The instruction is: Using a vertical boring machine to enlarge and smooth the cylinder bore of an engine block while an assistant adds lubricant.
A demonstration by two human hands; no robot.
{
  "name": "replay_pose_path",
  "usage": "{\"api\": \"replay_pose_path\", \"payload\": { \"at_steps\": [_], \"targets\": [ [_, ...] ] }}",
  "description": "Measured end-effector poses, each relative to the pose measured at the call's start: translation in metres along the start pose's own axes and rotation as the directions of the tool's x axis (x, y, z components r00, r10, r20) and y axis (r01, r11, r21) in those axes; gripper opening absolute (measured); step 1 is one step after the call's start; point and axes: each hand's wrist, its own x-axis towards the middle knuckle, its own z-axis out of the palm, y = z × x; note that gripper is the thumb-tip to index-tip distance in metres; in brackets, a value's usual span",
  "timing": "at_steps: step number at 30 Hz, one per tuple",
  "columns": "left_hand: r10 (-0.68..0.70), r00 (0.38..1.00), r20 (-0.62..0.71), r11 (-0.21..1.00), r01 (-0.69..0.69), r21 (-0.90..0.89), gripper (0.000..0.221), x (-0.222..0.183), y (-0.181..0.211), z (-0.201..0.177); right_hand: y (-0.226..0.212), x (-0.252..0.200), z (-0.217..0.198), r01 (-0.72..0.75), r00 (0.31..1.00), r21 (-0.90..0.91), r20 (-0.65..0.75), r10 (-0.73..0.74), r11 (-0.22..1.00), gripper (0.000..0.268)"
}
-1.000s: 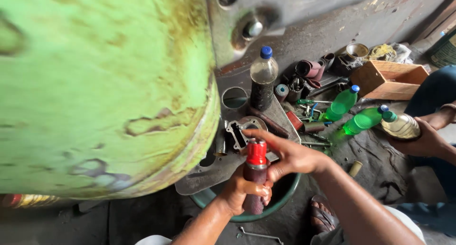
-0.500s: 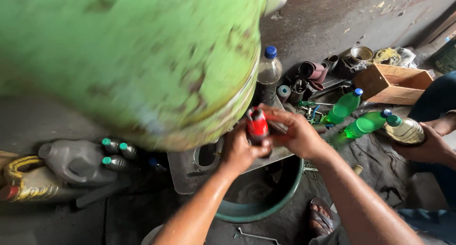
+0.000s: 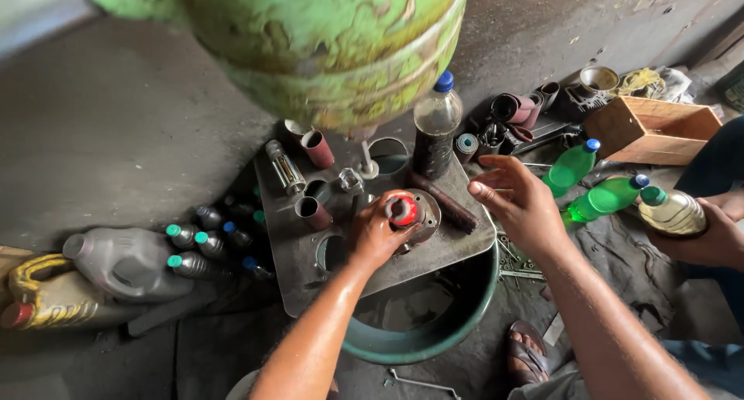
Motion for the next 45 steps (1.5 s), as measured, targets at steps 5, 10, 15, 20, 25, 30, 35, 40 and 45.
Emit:
{"api": "replay_pose_path", "payload": {
  "at_steps": [5,10,15,20,25,30,35,40,45],
  "targets": [
    [-0.104,0.975,0.198,0.992,0.087,0.092,0.064,0.03,0.02,-0.006,-0.008,-0.003,0.011,0.044,0.999,-0.104,0.019,-0.043,0.994,0.054],
    [0.036,0.988,0.151,0.996,-0.047,0.07,0.078,0.017,-0.035,0.021,-0.028,-0.012,0.018,0.157,0.988,-0.301,0.056,-0.147,0.941,0.054],
    [0.088,0.996,0.032,0.996,-0.088,-0.018,0.072,0.006,-0.044,0.032,-0.04,0.0,0.046,0.594,0.801,-0.502,0.293,-0.523,0.628,0.049],
    [0.04,0.999,0.013,0.993,-0.038,-0.11,0.087,0.009,-0.021,0.016,-0.046,0.023,0.08,0.497,0.861,-0.757,0.491,-0.134,0.424,0.041],
    [-0.022,0.989,0.146,0.998,0.014,0.054,0.057,-0.001,-0.049,0.028,-0.031,0.043,0.088,0.438,0.883,-0.879,0.46,0.096,0.187,0.049],
    [-0.028,0.997,0.076,0.998,0.024,0.065,0.076,0.0,-0.035,0.019,-0.019,0.053,0.076,0.881,0.457,-0.444,0.714,-0.53,0.162,0.044],
    [-0.078,0.993,0.093,0.988,0.064,0.137,0.081,-0.001,-0.024,0.012,0.052,0.068,0.083,0.749,0.66,-0.607,0.646,-0.384,0.266,0.044],
    [-0.126,0.987,0.096,0.969,0.102,0.224,0.086,0.005,-0.02,0.004,0.098,0.065,0.09,0.772,0.612,-0.625,0.685,-0.396,0.113,0.045],
    [-0.203,0.972,0.12,0.932,0.154,0.328,0.093,0.003,-0.019,0.01,0.106,0.053,0.091,0.759,0.604,-0.635,0.77,-0.206,-0.147,0.047]
  ]
}}
